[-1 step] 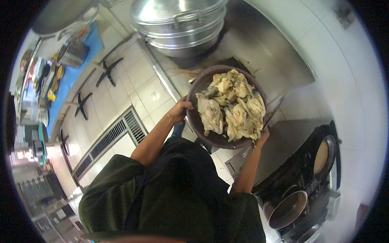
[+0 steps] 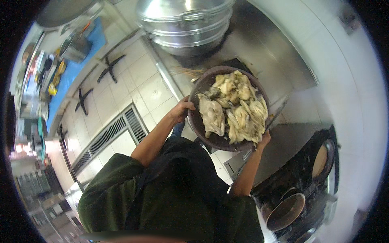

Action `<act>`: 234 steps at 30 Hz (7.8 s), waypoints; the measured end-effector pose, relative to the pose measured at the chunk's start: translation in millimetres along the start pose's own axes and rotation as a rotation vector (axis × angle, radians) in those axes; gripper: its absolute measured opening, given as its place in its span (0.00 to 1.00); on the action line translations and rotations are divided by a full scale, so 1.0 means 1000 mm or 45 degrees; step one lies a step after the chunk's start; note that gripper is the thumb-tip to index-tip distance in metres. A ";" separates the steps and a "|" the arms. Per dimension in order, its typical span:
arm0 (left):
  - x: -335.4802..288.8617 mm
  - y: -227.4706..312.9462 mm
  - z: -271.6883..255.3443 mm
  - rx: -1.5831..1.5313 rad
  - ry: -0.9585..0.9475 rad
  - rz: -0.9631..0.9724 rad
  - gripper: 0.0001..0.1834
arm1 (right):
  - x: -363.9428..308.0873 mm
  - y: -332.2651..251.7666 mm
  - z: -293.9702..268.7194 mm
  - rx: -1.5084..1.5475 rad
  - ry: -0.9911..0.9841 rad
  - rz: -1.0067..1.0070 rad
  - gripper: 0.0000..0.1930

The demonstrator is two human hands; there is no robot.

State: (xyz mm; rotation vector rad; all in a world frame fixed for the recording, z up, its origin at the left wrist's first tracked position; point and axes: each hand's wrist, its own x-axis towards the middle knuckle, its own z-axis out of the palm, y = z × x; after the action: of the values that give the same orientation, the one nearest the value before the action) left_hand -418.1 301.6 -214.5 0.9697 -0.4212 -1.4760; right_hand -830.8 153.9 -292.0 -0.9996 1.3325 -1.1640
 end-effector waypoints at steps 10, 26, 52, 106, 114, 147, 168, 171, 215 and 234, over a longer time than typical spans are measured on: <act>-0.069 -0.010 0.030 -0.153 0.310 0.134 0.38 | 0.042 -0.076 -0.029 -0.382 -0.574 -0.629 0.27; -0.167 -0.066 0.134 -0.374 1.053 0.808 0.36 | 0.072 -0.155 0.132 -0.171 -1.339 -0.379 0.25; -0.044 -0.082 0.672 -1.023 1.959 1.453 0.05 | 0.203 -0.439 0.169 -0.426 -2.666 -0.206 0.09; 0.019 -0.276 0.675 -1.447 2.447 1.597 0.19 | 0.356 -0.433 0.100 -0.460 -2.249 -0.762 0.14; 0.052 -0.298 0.713 -1.327 2.347 1.367 0.21 | 0.344 -0.538 0.089 -0.693 -2.861 -0.683 0.08; 0.092 -0.290 0.737 -1.773 2.585 1.817 0.20 | 0.099 -0.651 0.162 -0.209 -2.598 -3.240 0.08; -0.208 -0.290 0.721 0.317 3.543 1.017 0.12 | -0.016 -0.506 -0.060 -0.115 -2.503 -2.029 0.09; -0.248 -0.259 0.692 0.009 3.147 1.148 0.17 | -0.039 -0.446 -0.108 -0.299 -2.254 -2.064 0.08; -0.441 -0.106 0.493 1.264 1.850 -0.357 0.28 | 0.113 -0.421 -0.112 -0.540 -2.468 -0.904 0.16; -0.454 -0.128 0.497 1.458 2.290 -0.234 0.22 | 0.182 -0.477 -0.046 -0.822 -2.172 -0.127 0.13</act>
State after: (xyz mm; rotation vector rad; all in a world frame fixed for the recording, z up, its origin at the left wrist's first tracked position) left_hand -930.5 611.2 119.9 2.7540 0.2731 0.1188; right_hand -916.5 -104.2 143.2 -1.8271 0.1610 0.3364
